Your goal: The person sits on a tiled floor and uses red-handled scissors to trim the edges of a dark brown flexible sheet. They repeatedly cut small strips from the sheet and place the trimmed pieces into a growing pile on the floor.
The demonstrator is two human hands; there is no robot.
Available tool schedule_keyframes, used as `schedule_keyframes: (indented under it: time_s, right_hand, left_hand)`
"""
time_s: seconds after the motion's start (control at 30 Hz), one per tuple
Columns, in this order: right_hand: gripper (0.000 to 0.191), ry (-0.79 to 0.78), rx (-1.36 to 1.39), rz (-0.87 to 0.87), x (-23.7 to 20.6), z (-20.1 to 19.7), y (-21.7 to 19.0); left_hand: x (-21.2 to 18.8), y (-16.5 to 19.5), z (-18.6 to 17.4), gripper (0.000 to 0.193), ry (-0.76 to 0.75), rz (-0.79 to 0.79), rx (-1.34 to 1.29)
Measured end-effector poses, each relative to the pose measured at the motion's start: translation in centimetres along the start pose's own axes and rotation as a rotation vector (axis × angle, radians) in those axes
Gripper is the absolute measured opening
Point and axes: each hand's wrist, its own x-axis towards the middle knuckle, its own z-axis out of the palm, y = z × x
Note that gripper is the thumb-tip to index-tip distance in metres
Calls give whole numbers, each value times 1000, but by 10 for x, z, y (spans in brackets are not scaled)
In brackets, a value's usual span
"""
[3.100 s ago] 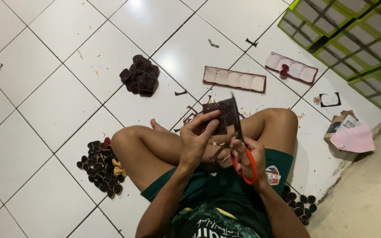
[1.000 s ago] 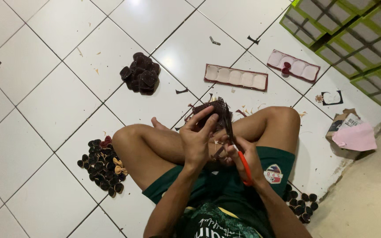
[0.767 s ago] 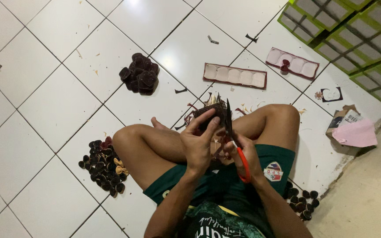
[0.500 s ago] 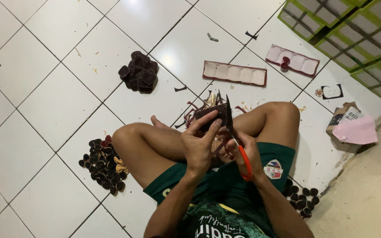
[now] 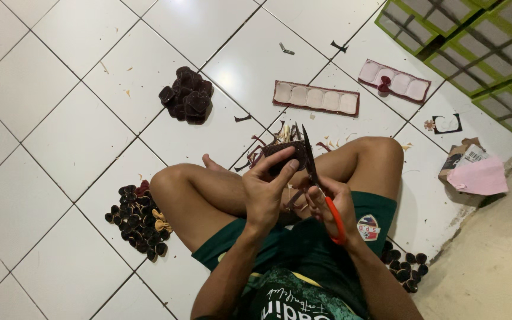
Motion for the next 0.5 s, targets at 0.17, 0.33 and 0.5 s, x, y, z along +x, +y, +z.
schedule_keyframes:
  time_s: [0.17, 0.33, 0.5]
  right_hand:
    - [65, 17, -72, 21, -1, -3, 0]
    - [64, 25, -139, -15, -2, -3, 0]
    - [67, 24, -109, 28, -3, 3, 0]
  left_hand:
    - [1, 5, -2, 31, -41, -17, 6]
    - [4, 7, -5, 32, -41, -42, 76]
    - [7, 3, -1, 30, 41, -24, -30]
